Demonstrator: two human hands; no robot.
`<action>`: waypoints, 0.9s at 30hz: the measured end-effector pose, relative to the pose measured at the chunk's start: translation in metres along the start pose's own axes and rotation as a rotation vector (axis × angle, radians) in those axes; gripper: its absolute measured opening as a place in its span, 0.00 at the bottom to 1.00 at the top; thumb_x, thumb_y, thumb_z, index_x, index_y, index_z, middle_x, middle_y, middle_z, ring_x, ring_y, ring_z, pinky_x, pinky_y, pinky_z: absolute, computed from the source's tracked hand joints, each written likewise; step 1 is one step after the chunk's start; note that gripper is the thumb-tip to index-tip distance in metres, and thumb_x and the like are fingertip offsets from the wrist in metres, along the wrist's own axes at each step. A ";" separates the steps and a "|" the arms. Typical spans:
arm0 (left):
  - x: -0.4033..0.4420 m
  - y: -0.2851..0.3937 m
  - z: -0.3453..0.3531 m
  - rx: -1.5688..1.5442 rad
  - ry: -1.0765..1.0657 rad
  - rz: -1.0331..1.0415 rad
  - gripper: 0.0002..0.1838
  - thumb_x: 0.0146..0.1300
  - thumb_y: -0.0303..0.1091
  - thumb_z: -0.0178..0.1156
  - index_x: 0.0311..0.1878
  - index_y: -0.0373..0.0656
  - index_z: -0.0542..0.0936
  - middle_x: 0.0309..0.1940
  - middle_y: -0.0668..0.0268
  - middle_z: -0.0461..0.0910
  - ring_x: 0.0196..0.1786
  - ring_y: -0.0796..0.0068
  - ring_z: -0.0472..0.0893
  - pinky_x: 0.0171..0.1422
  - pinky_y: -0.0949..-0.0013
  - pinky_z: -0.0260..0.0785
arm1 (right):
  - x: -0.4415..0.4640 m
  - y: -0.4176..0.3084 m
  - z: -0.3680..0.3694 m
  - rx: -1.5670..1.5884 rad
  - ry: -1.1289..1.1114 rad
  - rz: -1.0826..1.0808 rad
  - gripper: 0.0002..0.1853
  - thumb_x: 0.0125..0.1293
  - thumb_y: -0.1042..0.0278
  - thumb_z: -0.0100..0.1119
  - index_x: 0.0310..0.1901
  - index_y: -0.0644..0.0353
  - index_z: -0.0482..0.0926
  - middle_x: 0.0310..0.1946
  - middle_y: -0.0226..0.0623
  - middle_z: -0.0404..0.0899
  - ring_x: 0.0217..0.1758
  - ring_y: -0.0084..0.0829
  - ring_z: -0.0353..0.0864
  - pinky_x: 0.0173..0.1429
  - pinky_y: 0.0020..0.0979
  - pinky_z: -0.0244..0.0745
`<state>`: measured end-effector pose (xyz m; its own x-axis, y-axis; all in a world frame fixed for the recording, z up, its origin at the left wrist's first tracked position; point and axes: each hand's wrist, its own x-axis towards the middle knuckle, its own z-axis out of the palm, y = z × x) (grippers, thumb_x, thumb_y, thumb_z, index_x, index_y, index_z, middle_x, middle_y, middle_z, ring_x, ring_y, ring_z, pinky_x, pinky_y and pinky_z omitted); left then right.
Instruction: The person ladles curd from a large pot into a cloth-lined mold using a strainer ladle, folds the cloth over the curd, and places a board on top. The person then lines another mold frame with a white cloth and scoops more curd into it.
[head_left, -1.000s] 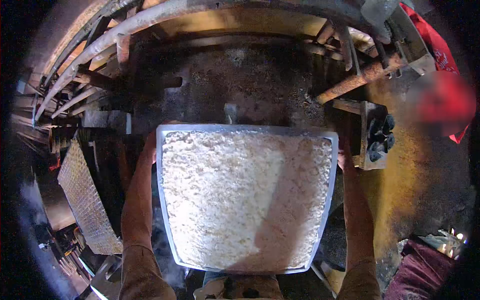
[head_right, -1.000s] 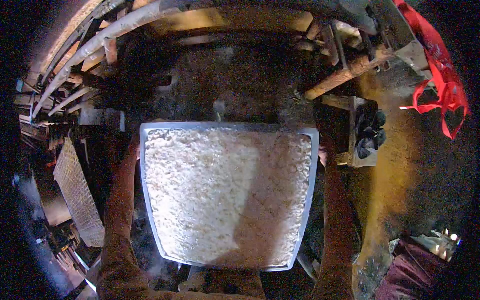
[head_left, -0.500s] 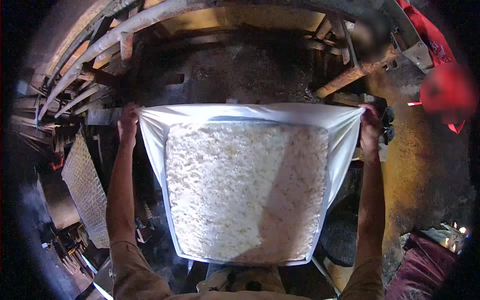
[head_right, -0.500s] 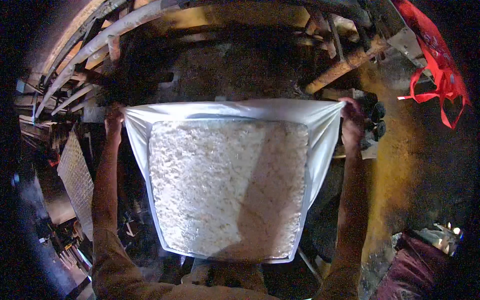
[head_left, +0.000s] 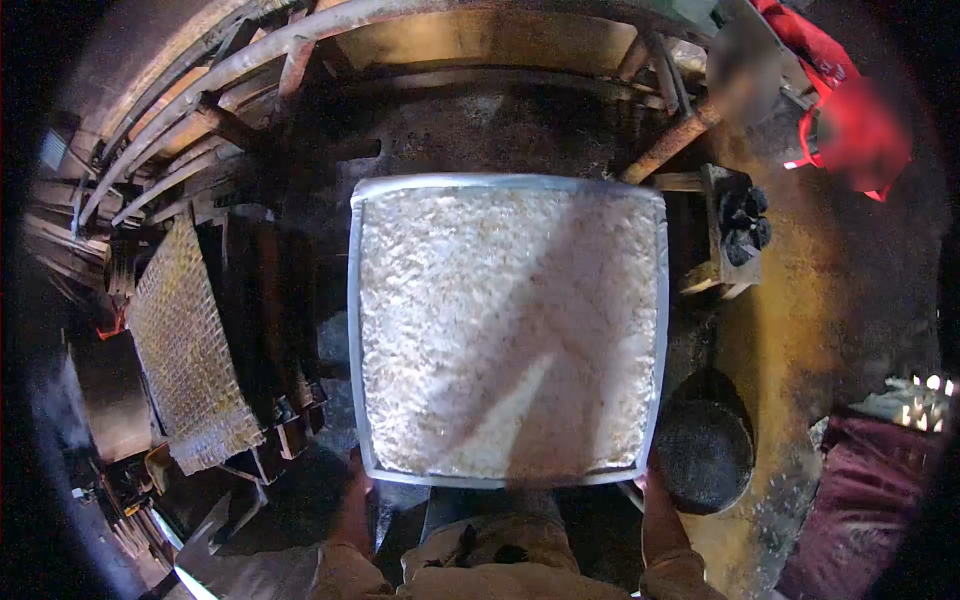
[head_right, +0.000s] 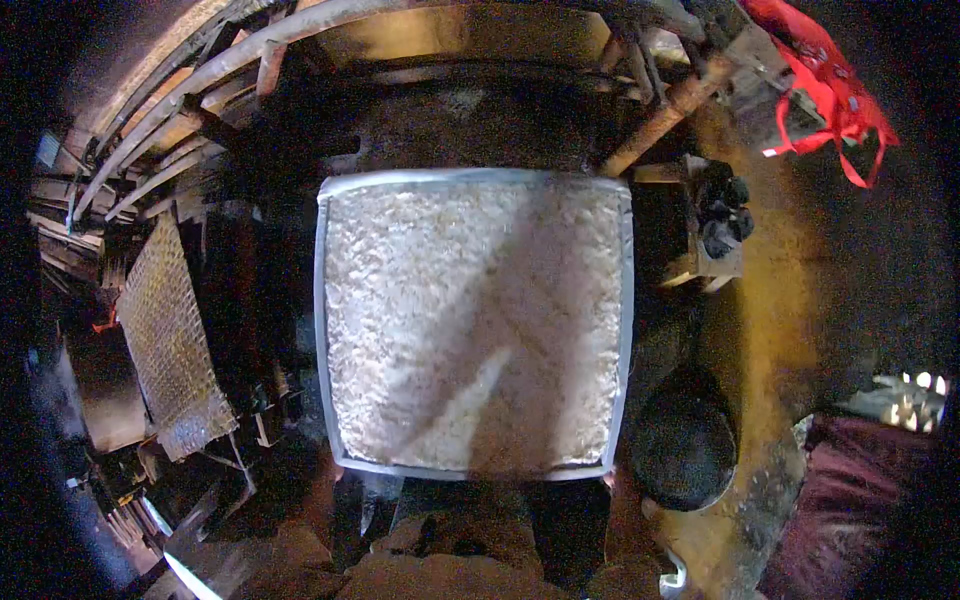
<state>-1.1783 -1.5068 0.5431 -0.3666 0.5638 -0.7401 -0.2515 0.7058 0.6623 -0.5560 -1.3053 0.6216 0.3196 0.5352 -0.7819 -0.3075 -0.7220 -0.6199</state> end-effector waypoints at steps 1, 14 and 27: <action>-0.010 -0.018 -0.002 -0.139 -0.028 0.011 0.15 0.61 0.41 0.47 0.49 0.48 0.71 0.37 0.70 0.74 0.36 0.79 0.73 0.35 0.72 0.65 | -0.013 0.017 -0.011 0.026 0.032 0.002 0.21 0.58 0.56 0.52 0.52 0.53 0.64 0.43 0.33 0.64 0.44 0.29 0.64 0.45 0.37 0.64; -0.058 -0.009 -0.044 0.220 -0.126 0.389 0.24 0.62 0.50 0.44 0.53 0.44 0.70 0.43 0.66 0.73 0.43 0.71 0.72 0.46 0.68 0.65 | -0.141 0.050 -0.061 -0.618 0.077 -0.818 0.30 0.55 0.61 0.59 0.58 0.55 0.60 0.52 0.40 0.64 0.58 0.39 0.63 0.56 0.45 0.64; -0.103 0.123 -0.047 0.144 0.051 0.552 0.10 0.53 0.40 0.58 0.24 0.44 0.72 0.19 0.73 0.68 0.24 0.79 0.66 0.29 0.69 0.58 | -0.141 -0.016 -0.108 -0.308 0.274 -0.799 0.09 0.44 0.78 0.59 0.27 0.57 0.70 0.23 0.27 0.68 0.24 0.22 0.65 0.28 0.25 0.62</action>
<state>-1.2137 -1.4984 0.7060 -0.4527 0.8465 -0.2802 0.1130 0.3662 0.9237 -0.4991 -1.4160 0.7489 0.5499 0.8333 -0.0569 0.3401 -0.2856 -0.8960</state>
